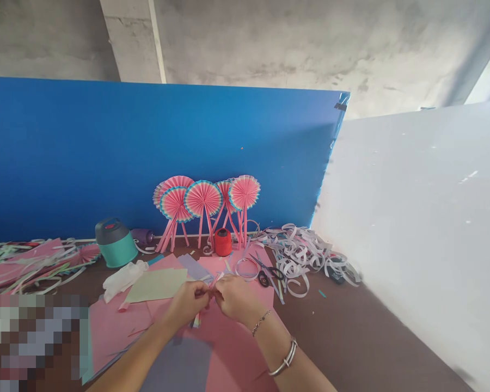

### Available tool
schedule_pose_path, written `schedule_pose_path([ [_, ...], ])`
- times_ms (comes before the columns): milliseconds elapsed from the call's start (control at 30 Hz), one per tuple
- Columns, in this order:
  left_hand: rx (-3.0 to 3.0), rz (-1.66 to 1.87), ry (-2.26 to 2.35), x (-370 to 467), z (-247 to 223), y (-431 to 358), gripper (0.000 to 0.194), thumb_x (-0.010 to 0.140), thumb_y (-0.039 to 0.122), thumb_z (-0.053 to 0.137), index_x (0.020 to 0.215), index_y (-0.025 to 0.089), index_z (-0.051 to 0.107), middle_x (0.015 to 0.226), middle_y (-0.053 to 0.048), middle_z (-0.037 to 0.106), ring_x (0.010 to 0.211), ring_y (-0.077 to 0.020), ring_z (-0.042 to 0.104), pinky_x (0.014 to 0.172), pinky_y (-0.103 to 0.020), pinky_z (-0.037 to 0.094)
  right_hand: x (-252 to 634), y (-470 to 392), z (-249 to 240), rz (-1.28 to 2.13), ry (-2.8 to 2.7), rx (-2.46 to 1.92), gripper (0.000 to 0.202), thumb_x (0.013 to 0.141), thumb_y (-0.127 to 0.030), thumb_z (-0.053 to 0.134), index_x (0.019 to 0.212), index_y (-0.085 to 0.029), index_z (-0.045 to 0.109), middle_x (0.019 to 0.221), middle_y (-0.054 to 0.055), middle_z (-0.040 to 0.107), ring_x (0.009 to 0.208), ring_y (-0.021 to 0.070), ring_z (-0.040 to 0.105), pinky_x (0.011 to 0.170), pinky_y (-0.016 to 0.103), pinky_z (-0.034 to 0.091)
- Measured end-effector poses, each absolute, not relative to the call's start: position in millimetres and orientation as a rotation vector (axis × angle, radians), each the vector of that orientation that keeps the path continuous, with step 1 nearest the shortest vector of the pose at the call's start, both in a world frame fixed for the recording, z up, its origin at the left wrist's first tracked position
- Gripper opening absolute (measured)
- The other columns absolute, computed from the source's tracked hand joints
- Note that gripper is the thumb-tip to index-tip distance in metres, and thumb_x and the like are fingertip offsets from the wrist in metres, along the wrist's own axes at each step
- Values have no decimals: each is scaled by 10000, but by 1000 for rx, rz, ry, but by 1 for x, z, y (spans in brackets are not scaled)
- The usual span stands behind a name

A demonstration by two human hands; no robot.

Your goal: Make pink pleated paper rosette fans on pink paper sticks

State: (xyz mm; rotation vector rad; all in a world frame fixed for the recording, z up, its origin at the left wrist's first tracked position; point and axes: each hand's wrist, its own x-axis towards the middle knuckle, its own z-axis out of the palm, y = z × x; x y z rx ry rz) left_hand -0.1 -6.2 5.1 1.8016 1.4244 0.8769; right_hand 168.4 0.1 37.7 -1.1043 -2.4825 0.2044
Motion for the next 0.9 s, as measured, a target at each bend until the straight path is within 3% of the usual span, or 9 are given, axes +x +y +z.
schedule_pose_path([
  [467,1807,882,1426,1,6,-8,184,677,203,449,531,177,557,514,11,587,529,-129,554,515,-209,362,168,-2,41,201,-2537,-1144,203,863,-143,457,740,-168,618,775,47,649,735,150,575,676,247,383],
  [900,1816,890,1411,-1,13,-9,180,669,219,458,568,164,596,540,3,598,558,-139,555,539,-218,379,169,3,36,308,-2429,-1050,195,766,-51,509,642,-172,597,630,-3,594,600,117,517,578,215,358],
])
